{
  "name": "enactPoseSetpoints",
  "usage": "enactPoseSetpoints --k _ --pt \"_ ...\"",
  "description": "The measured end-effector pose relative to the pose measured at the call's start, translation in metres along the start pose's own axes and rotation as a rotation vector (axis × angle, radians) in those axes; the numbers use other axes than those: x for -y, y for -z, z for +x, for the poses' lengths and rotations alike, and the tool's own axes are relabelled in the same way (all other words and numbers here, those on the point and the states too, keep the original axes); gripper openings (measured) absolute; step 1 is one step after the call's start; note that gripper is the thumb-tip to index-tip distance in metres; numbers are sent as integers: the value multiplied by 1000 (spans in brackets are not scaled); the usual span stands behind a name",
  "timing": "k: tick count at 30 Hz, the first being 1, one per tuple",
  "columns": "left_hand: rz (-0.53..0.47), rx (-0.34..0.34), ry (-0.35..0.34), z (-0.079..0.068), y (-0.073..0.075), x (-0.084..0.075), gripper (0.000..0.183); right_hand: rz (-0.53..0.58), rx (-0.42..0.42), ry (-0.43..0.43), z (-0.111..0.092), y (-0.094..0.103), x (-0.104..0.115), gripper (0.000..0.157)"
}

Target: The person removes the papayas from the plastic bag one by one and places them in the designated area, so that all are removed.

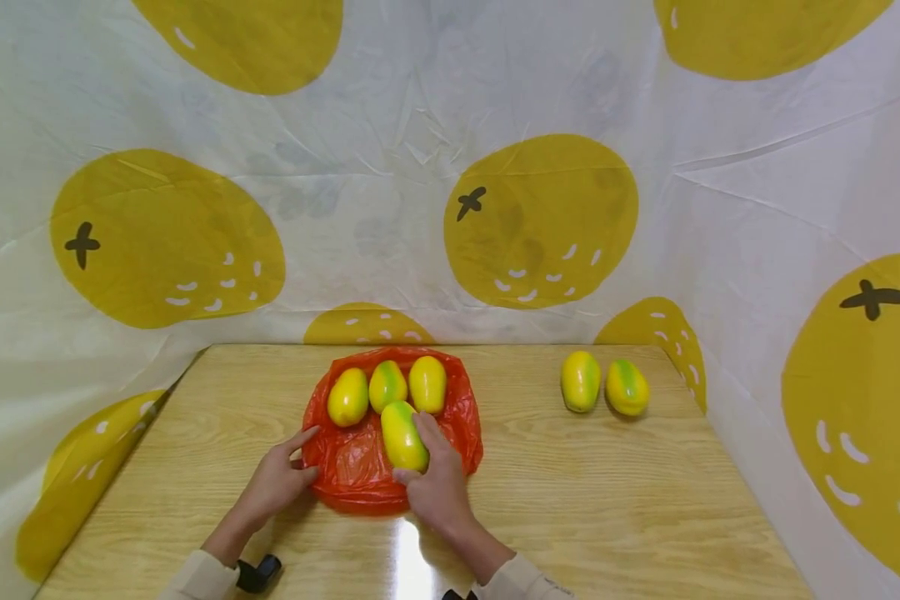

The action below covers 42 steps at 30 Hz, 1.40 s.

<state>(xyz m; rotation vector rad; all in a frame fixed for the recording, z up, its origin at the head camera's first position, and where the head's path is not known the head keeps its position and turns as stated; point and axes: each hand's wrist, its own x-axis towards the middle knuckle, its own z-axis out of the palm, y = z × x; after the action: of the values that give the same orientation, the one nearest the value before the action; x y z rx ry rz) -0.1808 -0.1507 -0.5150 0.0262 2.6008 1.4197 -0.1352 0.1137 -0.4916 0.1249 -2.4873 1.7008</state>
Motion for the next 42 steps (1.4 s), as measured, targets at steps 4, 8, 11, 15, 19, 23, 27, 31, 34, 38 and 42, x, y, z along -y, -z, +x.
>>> enactPoseSetpoints --k 4,8,11,15,19,23,27,31,34,38,42 --pt "1 3 6 0 -1 1 73 -1 -32 -15 2 8 0 78" --pt "1 3 3 0 -1 1 74 -10 -54 -22 4 14 0 77" --pt "4 1 4 0 -1 1 74 -14 -70 -30 5 19 -2 77" --pt "12 3 10 0 -1 0 73 -16 -86 -40 8 25 -5 77" --pt "14 10 22 1 0 -1 73 -36 -109 -43 11 33 -7 79" --pt "11 12 21 2 1 -3 74 -56 -136 -40 15 41 -7 80" --pt "19 13 12 2 2 -4 73 -57 -153 -32 19 49 -9 79" --pt "35 11 7 2 2 -4 73 -58 -165 -44 23 56 -13 79" --pt "36 8 4 3 1 -3 73 -54 -173 -56 25 62 -15 80" --pt "41 4 -4 3 1 -3 73 -40 -184 -62 28 69 -16 80" --pt "46 5 -2 4 1 -2 74 -45 -197 -48 32 74 -18 79"
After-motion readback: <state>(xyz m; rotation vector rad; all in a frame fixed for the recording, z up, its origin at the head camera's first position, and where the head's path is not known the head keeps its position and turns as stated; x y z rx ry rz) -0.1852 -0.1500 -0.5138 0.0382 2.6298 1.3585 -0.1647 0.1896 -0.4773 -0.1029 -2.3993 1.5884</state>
